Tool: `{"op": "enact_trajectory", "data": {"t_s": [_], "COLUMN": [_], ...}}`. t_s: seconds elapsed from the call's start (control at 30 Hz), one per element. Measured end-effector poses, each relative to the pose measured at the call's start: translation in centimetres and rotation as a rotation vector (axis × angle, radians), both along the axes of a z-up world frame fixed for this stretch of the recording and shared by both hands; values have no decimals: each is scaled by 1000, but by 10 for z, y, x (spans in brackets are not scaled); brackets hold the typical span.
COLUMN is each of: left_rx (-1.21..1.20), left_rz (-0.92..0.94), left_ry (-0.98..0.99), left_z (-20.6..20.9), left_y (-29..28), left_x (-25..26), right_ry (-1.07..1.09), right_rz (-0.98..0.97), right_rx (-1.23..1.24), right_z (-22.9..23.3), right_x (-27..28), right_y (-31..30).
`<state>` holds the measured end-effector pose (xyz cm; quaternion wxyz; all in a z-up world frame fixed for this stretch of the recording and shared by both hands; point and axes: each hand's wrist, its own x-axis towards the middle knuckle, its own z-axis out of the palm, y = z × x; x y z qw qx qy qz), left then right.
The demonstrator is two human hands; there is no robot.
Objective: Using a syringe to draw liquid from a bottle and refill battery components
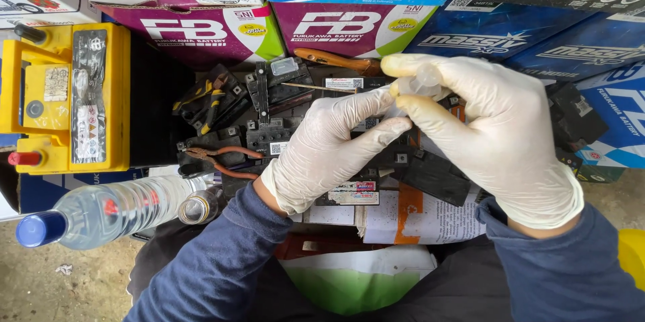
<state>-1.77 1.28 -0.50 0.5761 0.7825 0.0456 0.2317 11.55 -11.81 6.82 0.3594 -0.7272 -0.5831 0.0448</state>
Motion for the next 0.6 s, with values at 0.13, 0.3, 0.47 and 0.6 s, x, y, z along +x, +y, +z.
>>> {"op": "enact_trajectory", "data": {"t_s": [0.13, 0.3, 0.47, 0.6], "left_rx": [79, 143, 137, 146], "left_rz": [-47, -81, -98, -131], "left_ry": [-53, -61, -42, -10], "left_z": [-2, 4, 0, -3], "left_y": [3, 5, 7, 10], "left_x": [-5, -7, -10, -11], "right_ry": [45, 81, 93, 65], "right_rz": [126, 234, 268, 317], "right_rx": [71, 86, 83, 80], "right_z": [-4, -6, -10, -7], "right_x": [4, 6, 7, 6], "right_y": [0, 0, 0, 3]}}
